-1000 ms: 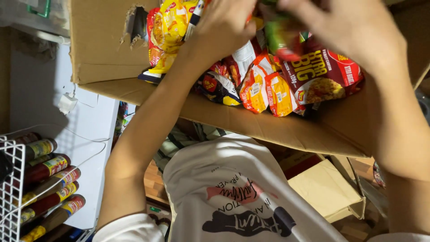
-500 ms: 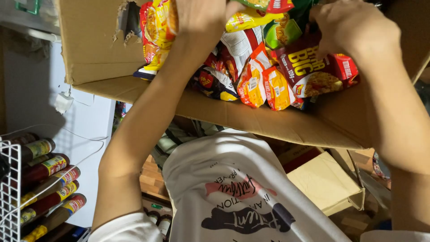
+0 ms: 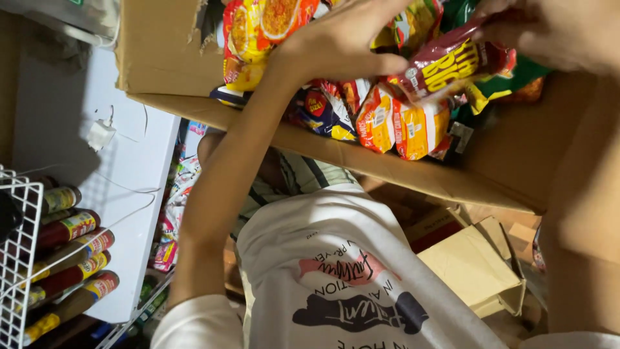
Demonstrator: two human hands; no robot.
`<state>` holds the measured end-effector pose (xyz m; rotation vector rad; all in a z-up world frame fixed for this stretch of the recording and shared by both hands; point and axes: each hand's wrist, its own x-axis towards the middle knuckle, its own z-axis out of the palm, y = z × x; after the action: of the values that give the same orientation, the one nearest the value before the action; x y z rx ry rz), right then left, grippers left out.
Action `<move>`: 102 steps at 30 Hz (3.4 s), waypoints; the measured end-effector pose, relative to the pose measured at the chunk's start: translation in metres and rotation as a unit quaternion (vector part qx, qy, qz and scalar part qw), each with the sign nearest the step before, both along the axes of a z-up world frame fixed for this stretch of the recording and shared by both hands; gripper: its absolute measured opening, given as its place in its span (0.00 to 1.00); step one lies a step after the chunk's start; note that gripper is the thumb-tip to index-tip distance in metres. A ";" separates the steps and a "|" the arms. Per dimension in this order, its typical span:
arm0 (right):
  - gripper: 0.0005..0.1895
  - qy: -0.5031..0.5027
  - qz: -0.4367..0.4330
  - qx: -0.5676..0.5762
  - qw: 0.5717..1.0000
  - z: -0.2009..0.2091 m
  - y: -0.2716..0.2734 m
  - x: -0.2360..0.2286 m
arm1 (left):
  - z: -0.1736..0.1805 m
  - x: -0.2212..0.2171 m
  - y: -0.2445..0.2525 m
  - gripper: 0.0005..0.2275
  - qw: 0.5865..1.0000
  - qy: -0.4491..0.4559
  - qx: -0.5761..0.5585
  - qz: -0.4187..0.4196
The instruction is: The person repeatedly picks packets of instant noodles and snacks from a cardboard box and places them onto a white wire shelf. The person handles multiple brands and types, arranging them in neat rows on the shelf.
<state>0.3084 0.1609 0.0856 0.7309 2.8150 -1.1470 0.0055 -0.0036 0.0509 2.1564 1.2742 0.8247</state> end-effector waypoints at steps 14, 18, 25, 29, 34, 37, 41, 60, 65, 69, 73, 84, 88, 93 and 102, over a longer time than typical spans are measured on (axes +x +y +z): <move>0.24 0.304 -0.139 0.088 0.938 0.093 -0.196 -0.013 | 0.090 0.063 -0.159 0.23 0.902 -0.321 0.019 0.288; 0.38 0.437 -0.161 -0.009 0.885 0.065 -0.228 -0.032 | 0.083 0.069 -0.220 0.20 0.758 -0.582 -0.009 0.294; 0.33 0.401 -0.032 -0.376 0.835 0.016 -0.257 -0.097 | 0.046 0.041 -0.318 0.26 0.735 -0.596 0.028 0.321; 0.22 0.279 -0.010 -0.362 0.890 0.025 -0.290 -0.136 | 0.036 0.033 -0.365 0.35 0.711 -0.575 0.054 0.400; 0.23 0.245 0.024 -0.355 0.902 0.031 -0.319 -0.159 | 0.040 0.038 -0.382 0.35 0.709 -0.532 0.012 0.464; 0.33 0.227 -0.008 -0.336 0.914 0.047 -0.335 -0.162 | 0.038 0.040 -0.378 0.33 0.685 -0.524 0.000 0.506; 0.27 0.166 -0.073 -0.321 0.930 0.021 -0.318 -0.136 | 0.014 0.049 -0.356 0.32 0.663 -0.545 0.002 0.513; 0.16 -0.071 -0.153 -0.252 0.953 0.052 -0.309 -0.025 | -0.072 0.101 -0.357 0.43 0.621 -0.637 -0.307 0.338; 0.24 0.029 -0.081 -0.282 0.956 0.027 -0.304 -0.017 | -0.011 0.090 -0.339 0.34 0.669 -0.559 -0.347 0.345; 0.24 0.134 -0.134 -0.462 0.866 -0.014 -0.309 -0.018 | 0.042 0.089 -0.306 0.20 0.696 -0.375 -0.360 0.496; 0.19 0.144 -0.180 -0.559 0.796 -0.068 -0.315 -0.012 | 0.070 0.086 -0.300 0.15 0.775 -0.319 -0.221 0.499; 0.23 0.159 -0.048 -0.441 0.882 -0.018 -0.290 -0.071 | 0.048 0.078 -0.319 0.15 0.775 -0.331 -0.118 0.525; 0.30 -0.054 -0.076 -0.451 0.887 0.012 -0.304 -0.104 | 0.005 0.094 -0.346 0.16 0.701 -0.369 -0.092 0.603; 0.31 0.061 0.031 -0.479 0.875 0.087 -0.319 -0.152 | 0.025 0.077 -0.351 0.17 0.609 -0.386 -0.056 0.691; 0.29 0.266 -0.015 -0.156 0.951 0.016 -0.298 -0.181 | 0.050 -0.067 -0.314 0.23 0.617 0.151 0.230 0.737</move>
<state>0.1270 -0.1373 0.1021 0.4975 2.8890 -1.9969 -0.0620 -0.3173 0.1012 0.9913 3.3705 1.4393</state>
